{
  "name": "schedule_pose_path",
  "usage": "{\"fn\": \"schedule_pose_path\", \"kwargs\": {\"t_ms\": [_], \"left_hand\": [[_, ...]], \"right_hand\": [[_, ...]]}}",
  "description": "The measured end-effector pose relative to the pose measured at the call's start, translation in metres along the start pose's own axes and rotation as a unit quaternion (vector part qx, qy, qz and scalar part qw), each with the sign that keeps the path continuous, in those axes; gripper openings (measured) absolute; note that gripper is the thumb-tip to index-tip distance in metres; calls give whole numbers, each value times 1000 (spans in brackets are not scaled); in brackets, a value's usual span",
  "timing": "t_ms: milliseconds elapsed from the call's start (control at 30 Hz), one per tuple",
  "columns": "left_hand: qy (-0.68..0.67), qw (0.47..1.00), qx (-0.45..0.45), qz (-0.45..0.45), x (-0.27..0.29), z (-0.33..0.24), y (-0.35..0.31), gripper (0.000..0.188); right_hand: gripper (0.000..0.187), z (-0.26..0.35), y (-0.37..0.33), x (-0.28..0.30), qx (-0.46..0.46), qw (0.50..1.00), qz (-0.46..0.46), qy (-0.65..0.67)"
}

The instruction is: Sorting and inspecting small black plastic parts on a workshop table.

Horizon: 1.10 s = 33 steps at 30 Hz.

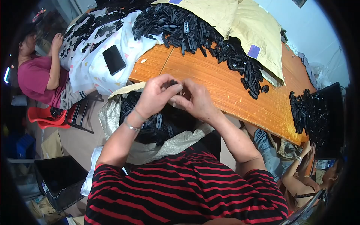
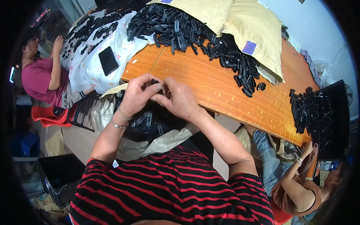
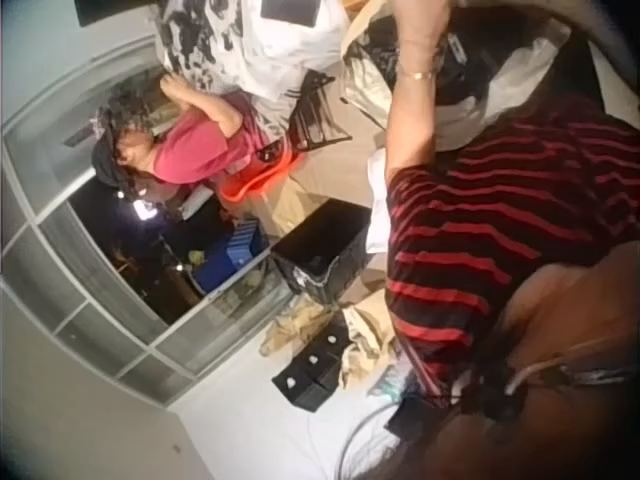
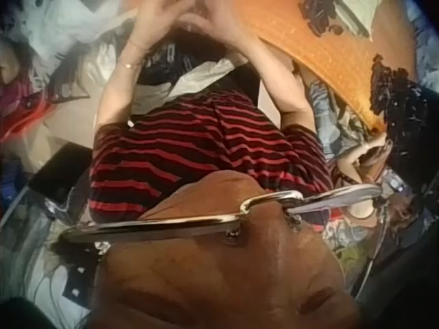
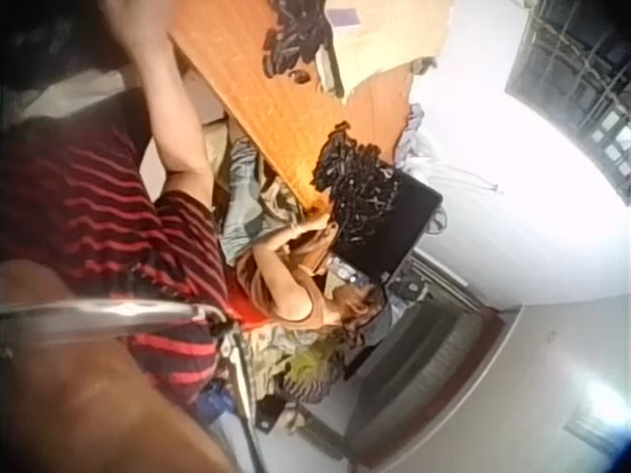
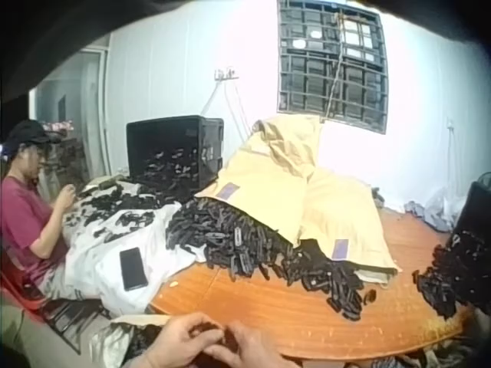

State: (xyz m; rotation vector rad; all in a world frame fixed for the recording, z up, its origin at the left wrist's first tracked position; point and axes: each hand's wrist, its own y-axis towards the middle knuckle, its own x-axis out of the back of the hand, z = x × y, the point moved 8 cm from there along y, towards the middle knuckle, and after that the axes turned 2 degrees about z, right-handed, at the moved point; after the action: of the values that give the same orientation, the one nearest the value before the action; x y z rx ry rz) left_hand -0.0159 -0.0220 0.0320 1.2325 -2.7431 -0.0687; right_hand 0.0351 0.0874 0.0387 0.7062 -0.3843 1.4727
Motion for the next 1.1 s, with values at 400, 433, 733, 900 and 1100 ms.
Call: {"fn": "schedule_pose_path", "kwargs": {"t_ms": [400,433,733,900,1100], "left_hand": [[230,973,18,-20,49,10,54,17],[262,964,23,-42,46,18,74,18],[441,877,31,-187,31,57,169,31],[403,893,80,-186,26,66,167,20],[382,903,-12,-199,28,68,145,15]], "right_hand": [[10,-108,31,106,-8,946,-143,-290],[13,-125,37,113,-18,939,-135,-317],[26,-154,71,101,-83,913,-109,-385],[20,-164,64,103,-105,908,-100,-392],[19,-140,27,81,-109,930,-32,-350]]}}
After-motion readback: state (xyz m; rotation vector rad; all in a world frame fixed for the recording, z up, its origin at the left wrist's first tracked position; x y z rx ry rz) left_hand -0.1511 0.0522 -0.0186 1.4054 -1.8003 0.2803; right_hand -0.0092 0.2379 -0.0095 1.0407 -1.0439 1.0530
